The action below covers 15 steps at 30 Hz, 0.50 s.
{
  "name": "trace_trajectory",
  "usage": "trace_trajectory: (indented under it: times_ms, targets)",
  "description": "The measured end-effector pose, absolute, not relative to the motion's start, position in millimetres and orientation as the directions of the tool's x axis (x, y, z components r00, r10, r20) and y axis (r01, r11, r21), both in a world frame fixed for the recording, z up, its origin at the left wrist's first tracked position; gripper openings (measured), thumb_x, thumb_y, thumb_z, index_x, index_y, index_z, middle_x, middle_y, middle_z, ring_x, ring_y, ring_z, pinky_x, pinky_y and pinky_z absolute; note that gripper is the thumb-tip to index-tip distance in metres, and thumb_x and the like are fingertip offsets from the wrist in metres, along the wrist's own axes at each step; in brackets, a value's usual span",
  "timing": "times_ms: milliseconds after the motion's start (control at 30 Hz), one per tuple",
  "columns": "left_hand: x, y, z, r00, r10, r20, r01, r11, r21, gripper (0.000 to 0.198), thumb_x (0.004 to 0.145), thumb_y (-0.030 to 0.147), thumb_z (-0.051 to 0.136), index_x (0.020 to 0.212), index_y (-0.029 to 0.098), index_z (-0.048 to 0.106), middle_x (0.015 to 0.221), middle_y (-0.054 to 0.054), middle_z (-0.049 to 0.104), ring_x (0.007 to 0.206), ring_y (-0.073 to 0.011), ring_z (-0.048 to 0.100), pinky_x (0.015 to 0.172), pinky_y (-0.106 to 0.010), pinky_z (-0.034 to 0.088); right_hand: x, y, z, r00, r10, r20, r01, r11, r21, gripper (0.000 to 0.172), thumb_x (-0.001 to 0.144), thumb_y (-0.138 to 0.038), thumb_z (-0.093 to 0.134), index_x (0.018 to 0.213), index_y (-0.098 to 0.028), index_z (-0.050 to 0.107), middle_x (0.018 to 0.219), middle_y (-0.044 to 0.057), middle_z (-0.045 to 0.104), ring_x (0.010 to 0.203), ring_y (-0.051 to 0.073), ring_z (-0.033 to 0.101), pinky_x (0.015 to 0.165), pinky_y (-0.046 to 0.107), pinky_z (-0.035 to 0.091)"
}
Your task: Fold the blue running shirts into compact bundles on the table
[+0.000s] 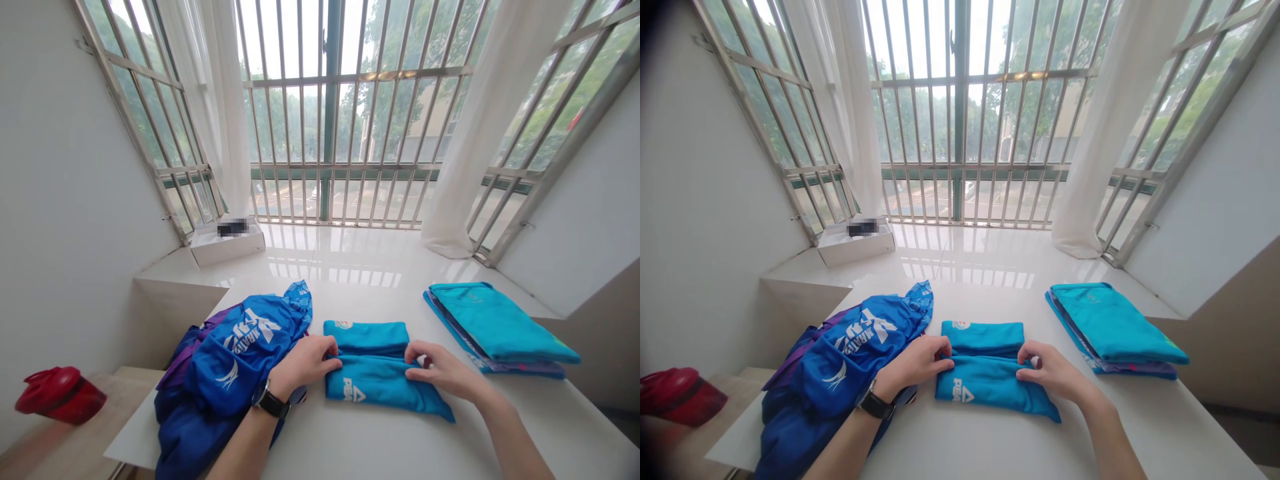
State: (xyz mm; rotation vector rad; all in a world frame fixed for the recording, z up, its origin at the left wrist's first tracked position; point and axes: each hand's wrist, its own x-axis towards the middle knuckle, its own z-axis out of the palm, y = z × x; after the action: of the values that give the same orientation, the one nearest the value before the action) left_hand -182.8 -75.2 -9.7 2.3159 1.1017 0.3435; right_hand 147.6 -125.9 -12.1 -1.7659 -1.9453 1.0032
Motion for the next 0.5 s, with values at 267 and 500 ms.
trace_trajectory:
  times_ms: [267,500]
  targets:
    - [-186.0,-71.5,-12.5,0.634,0.773,0.009,0.611,-0.509,0.607,0.017,0.091,0.037,0.059,0.085,0.021,0.061,0.083,-0.001,0.069,0.076,-0.0177,0.061,0.065,-0.025,0.039,149.3,-123.9,-11.4,-0.199,0.962,-0.185,0.732,0.020,-0.681,0.028,0.083,-0.051,0.063,0.083,-0.024,0.068,0.090,0.001,0.070,0.083,0.020,0.058,0.074,0.029,0.044]
    - [-186.0,-70.6,-15.6,0.643,0.765,0.034,0.558,-0.499,0.663,0.017,0.088,0.037,0.061,0.088,0.020,0.065,0.079,0.000,0.068,0.072,-0.0163,0.061,0.063,-0.024,0.040,150.4,-123.1,-12.8,-0.221,0.962,-0.162,0.718,0.048,-0.694,0.032,0.085,-0.054,0.060,0.084,-0.024,0.070,0.091,0.002,0.071,0.084,0.020,0.060,0.073,0.028,0.044]
